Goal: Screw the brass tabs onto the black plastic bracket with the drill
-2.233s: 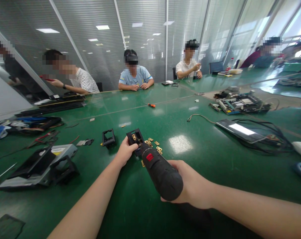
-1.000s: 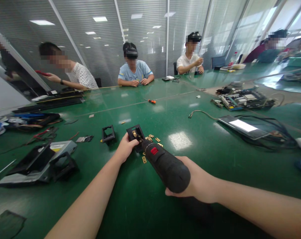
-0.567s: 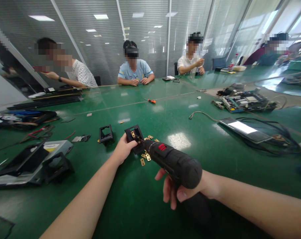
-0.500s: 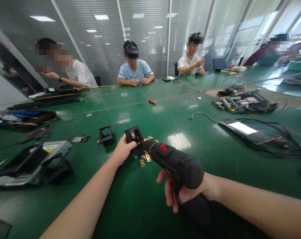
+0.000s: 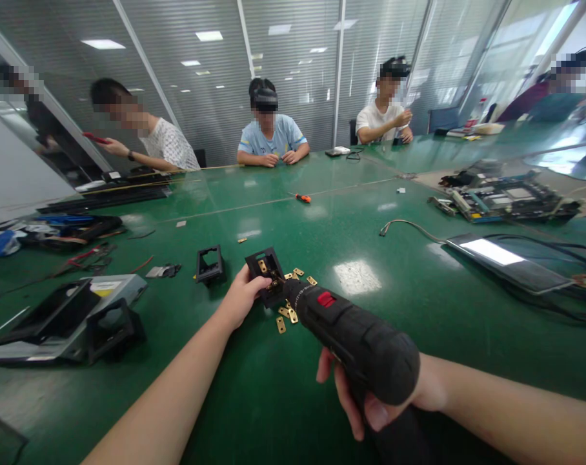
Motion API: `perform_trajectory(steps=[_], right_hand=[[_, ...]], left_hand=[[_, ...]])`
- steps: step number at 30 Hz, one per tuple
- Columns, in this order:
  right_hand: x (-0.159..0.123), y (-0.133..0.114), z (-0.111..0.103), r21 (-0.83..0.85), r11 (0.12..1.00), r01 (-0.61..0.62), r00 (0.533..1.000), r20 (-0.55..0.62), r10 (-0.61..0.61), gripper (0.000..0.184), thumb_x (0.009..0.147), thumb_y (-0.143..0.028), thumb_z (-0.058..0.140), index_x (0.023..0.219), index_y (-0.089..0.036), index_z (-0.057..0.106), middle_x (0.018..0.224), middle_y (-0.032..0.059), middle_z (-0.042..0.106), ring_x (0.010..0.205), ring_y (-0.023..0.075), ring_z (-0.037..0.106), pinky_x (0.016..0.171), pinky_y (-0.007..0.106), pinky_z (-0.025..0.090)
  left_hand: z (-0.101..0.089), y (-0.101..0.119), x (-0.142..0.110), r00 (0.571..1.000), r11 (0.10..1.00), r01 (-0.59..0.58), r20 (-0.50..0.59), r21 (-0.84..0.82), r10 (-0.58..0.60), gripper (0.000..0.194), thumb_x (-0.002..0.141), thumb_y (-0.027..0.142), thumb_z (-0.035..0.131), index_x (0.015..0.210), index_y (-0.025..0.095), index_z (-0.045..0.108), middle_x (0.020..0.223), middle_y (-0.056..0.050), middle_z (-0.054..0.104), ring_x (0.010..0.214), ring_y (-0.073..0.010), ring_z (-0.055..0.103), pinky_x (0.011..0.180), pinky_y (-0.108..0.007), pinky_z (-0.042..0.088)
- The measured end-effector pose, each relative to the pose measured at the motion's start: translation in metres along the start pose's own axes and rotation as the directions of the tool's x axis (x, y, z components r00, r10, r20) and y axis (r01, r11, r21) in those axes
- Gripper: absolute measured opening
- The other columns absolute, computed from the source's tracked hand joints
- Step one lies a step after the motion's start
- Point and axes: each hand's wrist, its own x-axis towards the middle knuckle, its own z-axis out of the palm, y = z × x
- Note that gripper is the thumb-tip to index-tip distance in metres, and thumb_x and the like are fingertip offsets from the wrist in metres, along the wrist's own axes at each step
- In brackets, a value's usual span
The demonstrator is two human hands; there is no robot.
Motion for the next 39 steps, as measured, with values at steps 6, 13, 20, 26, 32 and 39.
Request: perform_trajectory(steps=[6,13,20,26,32,39], right_hand=[[-0.001,0.001,-0.001,-0.09,0.996,-0.027,0.999,-0.036,0.024,0.075,0.056,-0.028,0.102,0.121,-0.012,0.066,0.076,0.0044,0.078,0.066,0.0209,0.077,0.063,0.029,0.061],[-0.003,-0.004,0.007,-0.145,0.989,0.016,0.996,-0.085,-0.029,0.077,0.06,-0.043,0.1,0.121,-0.012,0.066,0.076,0.0031,0.076,0.066,0.0196,0.075,0.067,0.031,0.06],[0.0,-0.002,0.0,-0.248,0.965,0.081,0.993,-0.061,-0.099,0.08,0.054,-0.044,0.103,0.118,-0.011,0.069,0.077,0.0025,0.076,0.066,0.0191,0.073,0.069,0.031,0.059],[0.0,0.001,0.001,-0.209,0.977,0.044,0.993,-0.098,-0.066,0.075,0.057,-0.045,0.101,0.116,-0.01,0.07,0.076,0.0032,0.075,0.065,0.0196,0.073,0.066,0.031,0.058],[-0.005,-0.003,0.01,-0.078,0.997,0.011,0.995,-0.103,-0.019,0.077,0.054,-0.037,0.103,0.119,-0.014,0.068,0.073,0.0006,0.073,0.065,0.0194,0.073,0.065,0.03,0.059],[-0.008,-0.004,0.014,-0.014,0.998,0.062,0.995,-0.084,-0.063,0.071,0.063,-0.029,0.101,0.123,-0.014,0.067,0.077,0.0017,0.074,0.067,0.0177,0.071,0.068,0.03,0.059]], left_hand=[[0.0,0.002,-0.001,1.0,1.0,-0.011,0.001,0.001,0.011,0.046,0.063,0.029,0.08,0.106,0.021,0.068,0.102,-0.003,0.077,0.1,-0.0287,0.074,0.097,-0.048,0.057],[-0.001,0.002,-0.001,1.0,0.999,-0.016,0.001,0.035,0.016,0.044,0.063,0.029,0.079,0.105,0.021,0.069,0.103,-0.003,0.077,0.1,-0.0287,0.074,0.098,-0.048,0.057],[0.0,0.003,-0.001,1.0,0.999,-0.024,0.01,0.036,0.023,0.045,0.061,0.027,0.078,0.105,0.021,0.068,0.102,-0.004,0.078,0.1,-0.029,0.074,0.097,-0.048,0.056],[-0.002,0.001,0.0,0.999,0.999,-0.031,0.02,0.034,0.03,0.045,0.062,0.026,0.078,0.105,0.021,0.069,0.102,-0.004,0.078,0.099,-0.0288,0.073,0.097,-0.048,0.056],[-0.001,0.0,0.0,0.999,1.0,-0.018,0.04,0.013,0.017,0.047,0.061,0.025,0.077,0.107,0.02,0.068,0.104,-0.005,0.077,0.1,-0.0292,0.073,0.098,-0.049,0.055],[-0.001,-0.003,0.0,0.999,0.998,-0.047,0.015,0.035,0.046,0.048,0.061,0.025,0.076,0.107,0.021,0.067,0.103,-0.005,0.076,0.099,-0.029,0.072,0.094,-0.047,0.056]])
